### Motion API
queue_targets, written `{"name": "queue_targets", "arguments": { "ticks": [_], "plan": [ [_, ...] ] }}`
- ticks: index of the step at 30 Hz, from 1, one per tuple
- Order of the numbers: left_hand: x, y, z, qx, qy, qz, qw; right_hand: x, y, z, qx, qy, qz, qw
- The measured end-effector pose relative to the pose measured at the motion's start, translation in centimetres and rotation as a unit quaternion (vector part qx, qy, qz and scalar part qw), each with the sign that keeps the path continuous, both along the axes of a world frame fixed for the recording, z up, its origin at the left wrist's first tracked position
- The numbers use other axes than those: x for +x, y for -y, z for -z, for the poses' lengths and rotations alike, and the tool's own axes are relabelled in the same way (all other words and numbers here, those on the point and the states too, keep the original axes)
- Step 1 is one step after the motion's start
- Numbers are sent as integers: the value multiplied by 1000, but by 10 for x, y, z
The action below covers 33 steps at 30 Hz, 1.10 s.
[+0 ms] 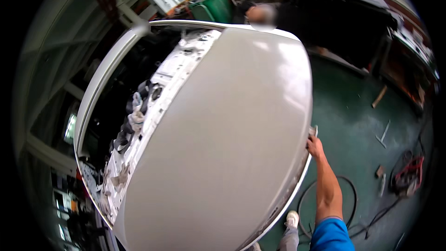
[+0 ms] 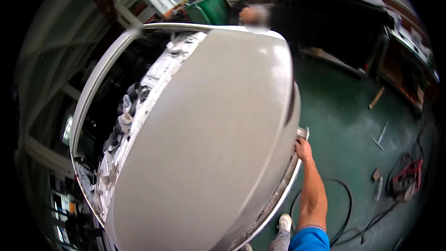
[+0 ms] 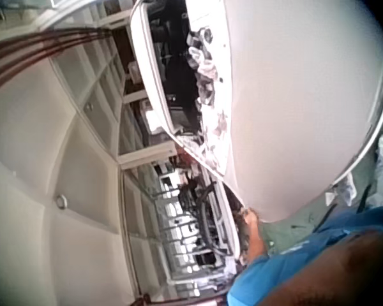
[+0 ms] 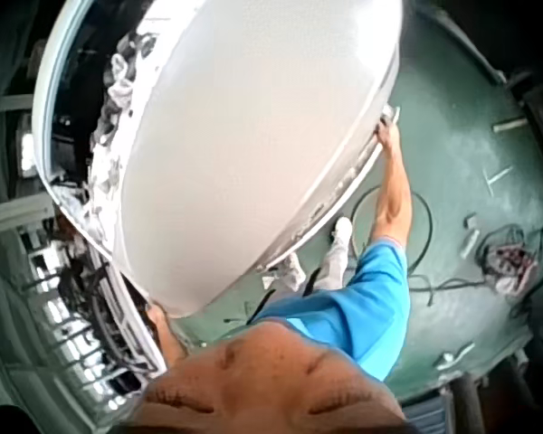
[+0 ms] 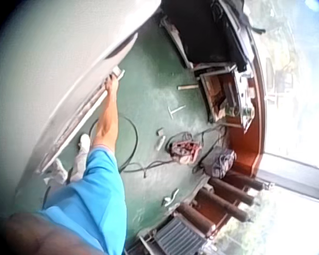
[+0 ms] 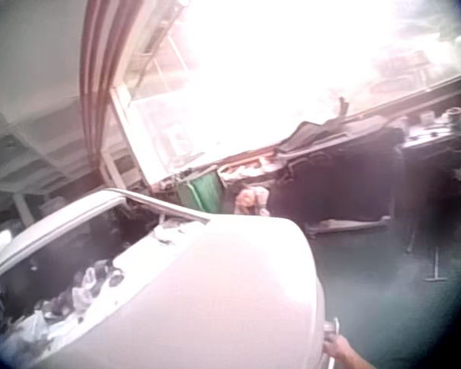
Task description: The person repeatedly lifts and lowers the car hood to check alignment, then uses a power grinder to smooth the front bumper area. The person handles the hood and bumper directly and uses a handheld grinder on the bumper surface.
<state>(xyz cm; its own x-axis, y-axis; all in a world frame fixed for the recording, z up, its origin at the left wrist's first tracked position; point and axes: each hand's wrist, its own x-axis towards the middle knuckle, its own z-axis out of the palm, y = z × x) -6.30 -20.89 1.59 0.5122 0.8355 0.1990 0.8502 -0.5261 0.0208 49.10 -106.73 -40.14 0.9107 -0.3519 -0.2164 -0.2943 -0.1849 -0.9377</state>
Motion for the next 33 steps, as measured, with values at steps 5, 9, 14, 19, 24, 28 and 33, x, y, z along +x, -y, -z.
{"name": "queue_targets", "arguments": {
  "ticks": [5,9,14,19,24,28,33],
  "plan": [
    [-26,21,32,-79,62,-66,993,-5,15,-5,-183,-41,60,980],
    [-10,59,32,-226,225,-164,934,0,32,-91,-348,-100,63,930],
    [13,100,20,-346,377,-241,825,22,46,-94,-423,-114,58,897],
    [3,140,10,-381,444,-285,759,42,43,-97,-443,-122,74,885],
    [14,161,-7,-392,433,-292,757,43,44,-94,-414,-127,84,897],
    [-15,128,26,-399,487,-257,734,30,39,-95,-343,-106,76,930],
    [-26,107,59,-373,492,-211,758,0,52,1,-56,-25,7,998]
  ]
}}
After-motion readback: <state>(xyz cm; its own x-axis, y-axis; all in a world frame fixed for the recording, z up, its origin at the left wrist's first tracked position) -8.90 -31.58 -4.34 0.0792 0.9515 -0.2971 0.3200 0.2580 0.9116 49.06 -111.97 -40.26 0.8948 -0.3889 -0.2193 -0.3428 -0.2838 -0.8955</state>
